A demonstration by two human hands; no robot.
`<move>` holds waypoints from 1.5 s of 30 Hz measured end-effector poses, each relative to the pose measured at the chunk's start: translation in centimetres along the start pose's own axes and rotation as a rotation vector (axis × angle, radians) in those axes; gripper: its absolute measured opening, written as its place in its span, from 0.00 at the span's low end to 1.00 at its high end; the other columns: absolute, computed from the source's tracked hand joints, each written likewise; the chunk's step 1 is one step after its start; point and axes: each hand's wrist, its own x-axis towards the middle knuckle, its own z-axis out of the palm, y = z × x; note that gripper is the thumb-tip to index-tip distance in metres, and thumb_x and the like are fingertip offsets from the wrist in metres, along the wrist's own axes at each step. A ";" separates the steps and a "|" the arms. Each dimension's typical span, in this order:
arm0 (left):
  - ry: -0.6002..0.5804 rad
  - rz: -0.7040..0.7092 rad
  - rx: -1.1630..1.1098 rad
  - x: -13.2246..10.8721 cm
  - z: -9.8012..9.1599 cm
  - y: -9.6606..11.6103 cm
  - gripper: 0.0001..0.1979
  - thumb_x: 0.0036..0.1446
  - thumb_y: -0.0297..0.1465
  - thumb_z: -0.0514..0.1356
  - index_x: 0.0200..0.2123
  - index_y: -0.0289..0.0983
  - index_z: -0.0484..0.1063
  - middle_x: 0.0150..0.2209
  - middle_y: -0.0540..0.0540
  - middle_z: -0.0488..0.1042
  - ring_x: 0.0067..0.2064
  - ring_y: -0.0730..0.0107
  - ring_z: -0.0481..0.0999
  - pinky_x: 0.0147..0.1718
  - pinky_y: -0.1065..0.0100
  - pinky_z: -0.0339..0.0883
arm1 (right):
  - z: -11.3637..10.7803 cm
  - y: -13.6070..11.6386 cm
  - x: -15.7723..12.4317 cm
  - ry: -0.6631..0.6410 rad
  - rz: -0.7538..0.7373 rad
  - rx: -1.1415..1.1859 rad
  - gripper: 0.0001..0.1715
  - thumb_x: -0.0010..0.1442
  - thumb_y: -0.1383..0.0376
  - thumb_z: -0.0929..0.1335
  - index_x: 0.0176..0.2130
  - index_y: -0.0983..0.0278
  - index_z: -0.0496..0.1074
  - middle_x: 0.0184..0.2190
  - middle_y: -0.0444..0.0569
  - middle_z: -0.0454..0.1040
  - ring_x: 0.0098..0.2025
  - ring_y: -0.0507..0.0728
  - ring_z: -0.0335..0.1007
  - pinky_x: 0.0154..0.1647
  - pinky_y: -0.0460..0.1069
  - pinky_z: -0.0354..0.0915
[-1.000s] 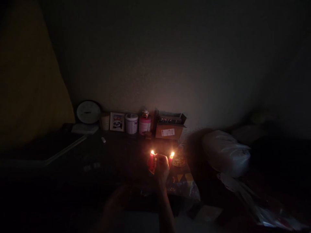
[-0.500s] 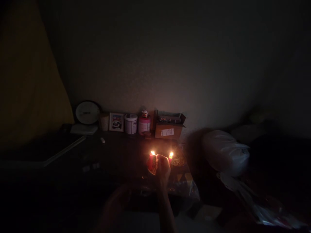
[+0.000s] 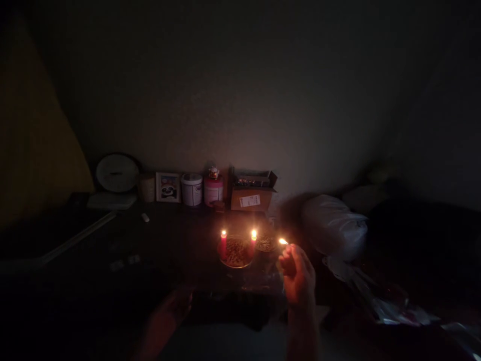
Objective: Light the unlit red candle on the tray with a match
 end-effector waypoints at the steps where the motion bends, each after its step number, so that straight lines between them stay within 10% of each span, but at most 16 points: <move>1: -0.003 -0.001 0.002 0.1 -0.1 0.0 0.04 0.43 0.27 0.66 0.27 0.38 0.78 0.32 0.45 0.82 0.34 0.61 0.80 0.34 0.64 0.72 | -1.3 0.3 0.4 -0.008 0.047 -0.012 0.17 0.50 0.50 0.67 0.29 0.61 0.73 0.25 0.47 0.74 0.25 0.54 0.70 0.26 0.49 0.68; 8: 0.011 0.003 0.063 -0.1 -0.1 0.0 0.03 0.46 0.27 0.64 0.28 0.37 0.78 0.32 0.45 0.82 0.35 0.62 0.79 0.37 0.64 0.71 | -5.5 2.7 0.7 0.124 0.160 -0.165 0.17 0.40 0.52 0.72 0.26 0.62 0.73 0.23 0.47 0.72 0.27 0.56 0.68 0.27 0.50 0.65; 21: 0.013 -0.032 0.086 0.1 -0.3 -0.1 0.05 0.50 0.26 0.61 0.31 0.36 0.77 0.35 0.44 0.81 0.36 0.62 0.79 0.38 0.62 0.70 | -5.5 2.8 -0.3 0.036 0.226 0.029 0.17 0.42 0.52 0.70 0.29 0.61 0.73 0.27 0.46 0.74 0.27 0.54 0.69 0.29 0.49 0.66; 28: 0.015 -0.037 0.064 0.3 -0.5 0.0 0.04 0.50 0.27 0.62 0.29 0.36 0.77 0.33 0.43 0.82 0.35 0.62 0.80 0.36 0.63 0.71 | -4.6 3.5 -0.7 0.067 0.242 -0.230 0.15 0.37 0.55 0.73 0.24 0.63 0.74 0.22 0.47 0.72 0.27 0.56 0.67 0.25 0.47 0.63; 32: 0.049 -0.035 0.054 0.1 -0.2 0.1 0.03 0.48 0.26 0.63 0.28 0.36 0.78 0.32 0.43 0.82 0.33 0.62 0.80 0.33 0.64 0.72 | -4.6 3.6 -1.0 -0.107 0.231 -0.123 0.16 0.42 0.53 0.71 0.28 0.62 0.74 0.24 0.45 0.73 0.27 0.54 0.68 0.28 0.47 0.64; 36: 0.054 -0.029 0.039 -0.5 0.7 0.4 0.02 0.46 0.26 0.64 0.25 0.36 0.78 0.30 0.44 0.82 0.32 0.62 0.80 0.32 0.65 0.73 | -4.6 4.7 -0.5 0.072 0.189 -0.428 0.14 0.39 0.55 0.71 0.23 0.63 0.74 0.23 0.49 0.74 0.29 0.57 0.69 0.29 0.48 0.64; 45: 0.060 -0.050 0.072 -0.4 0.3 0.5 0.06 0.51 0.25 0.60 0.31 0.34 0.79 0.34 0.43 0.82 0.36 0.61 0.80 0.35 0.64 0.74 | -2.0 9.5 1.4 0.128 0.280 -0.128 0.22 0.37 0.55 0.72 0.31 0.67 0.75 0.24 0.46 0.76 0.27 0.55 0.72 0.28 0.48 0.69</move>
